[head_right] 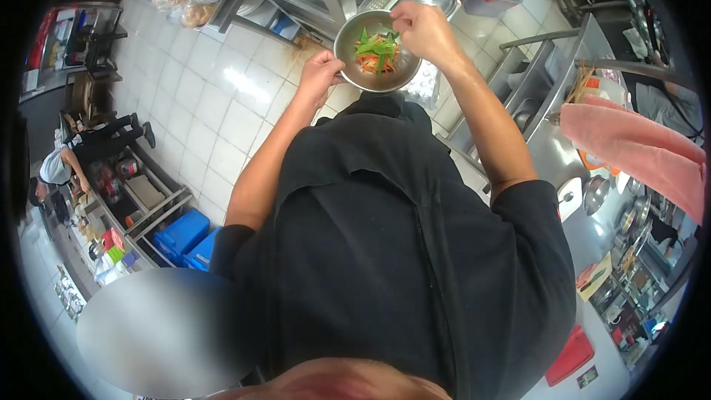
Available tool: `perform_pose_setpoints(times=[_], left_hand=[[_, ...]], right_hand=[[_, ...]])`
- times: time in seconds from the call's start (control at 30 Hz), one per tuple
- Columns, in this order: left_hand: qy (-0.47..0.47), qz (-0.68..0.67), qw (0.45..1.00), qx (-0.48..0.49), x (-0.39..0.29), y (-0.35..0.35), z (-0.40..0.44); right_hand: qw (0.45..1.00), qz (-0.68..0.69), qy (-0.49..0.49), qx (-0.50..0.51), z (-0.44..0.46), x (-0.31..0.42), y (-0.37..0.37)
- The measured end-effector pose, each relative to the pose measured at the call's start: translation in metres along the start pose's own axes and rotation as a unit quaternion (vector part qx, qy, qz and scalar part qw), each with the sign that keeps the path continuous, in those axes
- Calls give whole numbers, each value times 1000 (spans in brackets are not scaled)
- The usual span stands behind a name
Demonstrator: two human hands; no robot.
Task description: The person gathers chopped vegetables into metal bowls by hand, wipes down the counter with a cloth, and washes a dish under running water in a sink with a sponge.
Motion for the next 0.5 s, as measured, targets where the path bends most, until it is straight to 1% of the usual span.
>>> perform_pose_setpoints(times=[0.03, 0.13, 0.23, 0.27, 0.3, 0.37, 0.47, 0.5], left_hand=[[2, 3, 1000, -1, -1, 0, -1], [-9, 2, 1000, 2, 4, 4, 1], [-22, 29, 999, -6, 8, 11, 4], [-43, 41, 998, 14, 14, 17, 7], [-46, 32, 998, 11, 11, 15, 5], [-27, 38, 999, 21, 18, 19, 8], [10, 15, 1000, -2, 12, 17, 0], [9, 6, 1000, -3, 14, 17, 1]], right_hand=[[999, 24, 21, -31, -3, 5, 4], [997, -27, 42, 60, -2, 8, -3], [997, 53, 53, 15, 14, 7, 17], [997, 66, 47, -16, 20, 16, 37], [994, 80, 44, -52, 26, 32, 62], [984, 122, 44, -120, 42, 53, 114], [946, 68, 162, -274, 59, 114, 195], [936, 59, 194, -287, 71, 127, 215]])
Point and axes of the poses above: each hand's wrist, its own z-axis towards the middle knuckle, its own y-axis out of the back of the hand, x = y × z, the point moved 6 cm from there along z, towards the middle knuckle, and after that the axes turned 3 degrees about -y, right-handed, at the moved point
